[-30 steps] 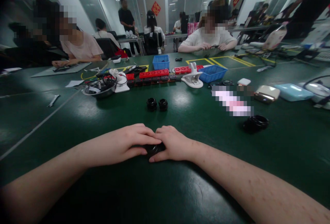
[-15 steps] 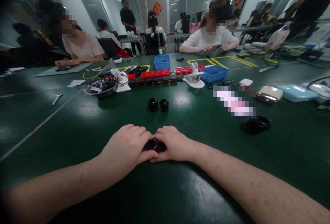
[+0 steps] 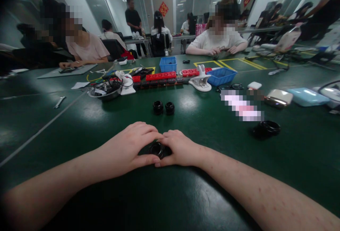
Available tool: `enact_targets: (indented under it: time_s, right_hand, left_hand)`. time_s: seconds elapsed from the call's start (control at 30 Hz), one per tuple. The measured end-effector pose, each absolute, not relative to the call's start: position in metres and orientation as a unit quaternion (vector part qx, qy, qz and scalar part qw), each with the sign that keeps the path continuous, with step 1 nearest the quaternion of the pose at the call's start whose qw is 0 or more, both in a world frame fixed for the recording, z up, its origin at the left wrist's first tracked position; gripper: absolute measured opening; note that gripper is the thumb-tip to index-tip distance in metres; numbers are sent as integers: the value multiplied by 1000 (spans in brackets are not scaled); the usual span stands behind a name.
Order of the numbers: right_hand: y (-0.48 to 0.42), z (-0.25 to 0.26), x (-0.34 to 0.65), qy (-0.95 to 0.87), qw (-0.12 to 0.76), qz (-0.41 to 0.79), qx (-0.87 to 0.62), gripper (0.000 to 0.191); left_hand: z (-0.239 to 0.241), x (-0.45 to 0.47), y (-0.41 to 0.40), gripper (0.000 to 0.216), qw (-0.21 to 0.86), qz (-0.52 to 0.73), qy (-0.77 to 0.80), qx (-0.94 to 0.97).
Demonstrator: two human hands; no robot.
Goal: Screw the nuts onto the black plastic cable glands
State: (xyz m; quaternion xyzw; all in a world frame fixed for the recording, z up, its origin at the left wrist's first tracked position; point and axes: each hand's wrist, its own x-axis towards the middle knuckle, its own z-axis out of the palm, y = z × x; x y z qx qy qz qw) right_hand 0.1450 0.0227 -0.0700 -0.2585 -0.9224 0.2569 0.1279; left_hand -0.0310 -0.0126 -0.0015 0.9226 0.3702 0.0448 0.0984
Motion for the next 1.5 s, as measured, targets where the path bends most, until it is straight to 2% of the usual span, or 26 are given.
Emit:
enact_targets:
  time_s: [0.13, 0.27, 0.5, 0.73, 0.93, 1.07, 1.17, 1.33, 1.5]
  right_hand:
    - [22, -67, 145, -921, 115, 262, -265, 39]
    - [22, -67, 145, -918, 111, 271, -267, 36]
    - [23, -71, 144, -921, 113, 260, -269, 37]
    - [23, -71, 145, -921, 121, 261, -263, 44]
    - [21, -69, 145, -918, 118, 268, -267, 44]
    - [21, -67, 146, -916, 116, 273, -271, 39]
    - [21, -66, 146, -916, 116, 275, -268, 40]
    - [21, -64, 146, -919, 103, 270, -269, 37]
    - [20, -63, 146, -919, 95, 266, -276, 36]
  left_hand:
    - [4, -37, -7, 30, 165, 17, 299, 940]
    - [5, -35, -5, 27, 174, 3, 306, 936]
    - [1, -29, -8, 21, 127, 2, 345, 930]
    - [-12, -19, -18, 32, 23, 14, 438, 899]
    - [-14, -22, -16, 36, 4, 21, 430, 903]
    - [-1, -30, -13, 28, 32, 45, 426, 903]
    - [9, -36, -10, 21, 87, 48, 367, 925]
    - [11, -43, -4, 31, 186, 11, 291, 938]
    - [5, -40, -3, 35, 170, 10, 309, 936]
